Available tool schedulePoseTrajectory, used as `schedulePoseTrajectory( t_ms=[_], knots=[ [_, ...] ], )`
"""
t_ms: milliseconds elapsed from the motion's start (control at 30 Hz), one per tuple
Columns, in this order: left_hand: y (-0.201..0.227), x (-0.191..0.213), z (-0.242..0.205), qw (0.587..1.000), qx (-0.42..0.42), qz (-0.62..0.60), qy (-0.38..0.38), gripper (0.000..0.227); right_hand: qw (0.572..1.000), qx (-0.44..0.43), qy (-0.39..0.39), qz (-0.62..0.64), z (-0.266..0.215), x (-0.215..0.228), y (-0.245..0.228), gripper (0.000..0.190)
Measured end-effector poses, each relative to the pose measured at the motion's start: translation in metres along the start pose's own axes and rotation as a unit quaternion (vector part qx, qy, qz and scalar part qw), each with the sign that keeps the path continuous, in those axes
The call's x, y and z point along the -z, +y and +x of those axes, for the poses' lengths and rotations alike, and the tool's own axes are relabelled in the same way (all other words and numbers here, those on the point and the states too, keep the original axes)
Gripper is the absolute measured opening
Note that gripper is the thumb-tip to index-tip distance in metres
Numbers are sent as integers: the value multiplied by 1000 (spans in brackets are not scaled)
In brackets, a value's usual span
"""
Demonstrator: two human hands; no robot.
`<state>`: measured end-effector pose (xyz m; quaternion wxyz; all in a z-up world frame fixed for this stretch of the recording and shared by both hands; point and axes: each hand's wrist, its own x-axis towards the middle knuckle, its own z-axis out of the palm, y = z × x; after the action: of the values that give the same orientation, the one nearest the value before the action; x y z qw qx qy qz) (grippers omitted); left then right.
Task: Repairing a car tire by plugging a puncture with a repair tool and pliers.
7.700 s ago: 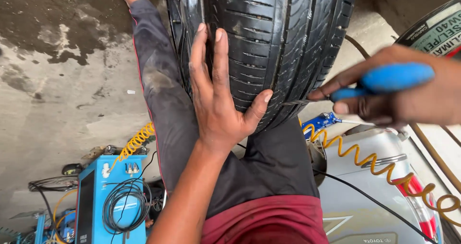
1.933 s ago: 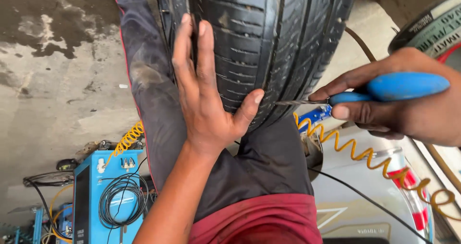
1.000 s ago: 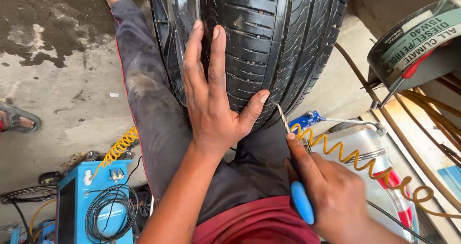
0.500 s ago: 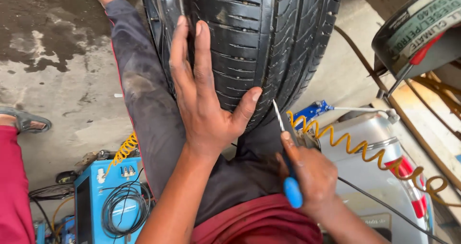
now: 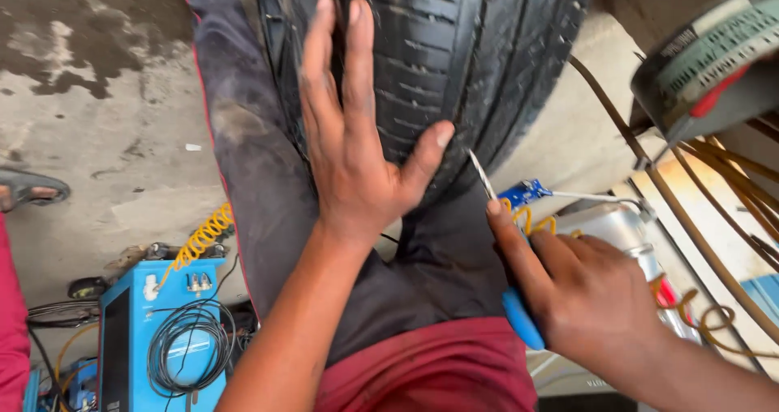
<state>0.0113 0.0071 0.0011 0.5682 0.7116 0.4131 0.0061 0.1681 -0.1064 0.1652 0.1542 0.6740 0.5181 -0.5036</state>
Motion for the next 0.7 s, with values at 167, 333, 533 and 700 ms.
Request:
schedulePoseTrajectory(
  t_ms=[167, 333, 533, 700],
  knots=[
    [4, -6, 4, 1000, -20, -3, 0, 87, 928, -126, -344, -59, 63, 75, -10, 71],
    [1, -21, -2, 999, -39, 28, 7, 82, 919, -78, -365, -130, 123, 92, -3, 36],
    [10, -27, 1, 999, -34, 40, 3, 83, 881, -137, -436, -124, 167, 108, 4, 28],
    [12, -23, 4, 999, -40, 23, 2, 82, 871, -252, -421, 24, 177, 110, 38, 27]
  ],
)
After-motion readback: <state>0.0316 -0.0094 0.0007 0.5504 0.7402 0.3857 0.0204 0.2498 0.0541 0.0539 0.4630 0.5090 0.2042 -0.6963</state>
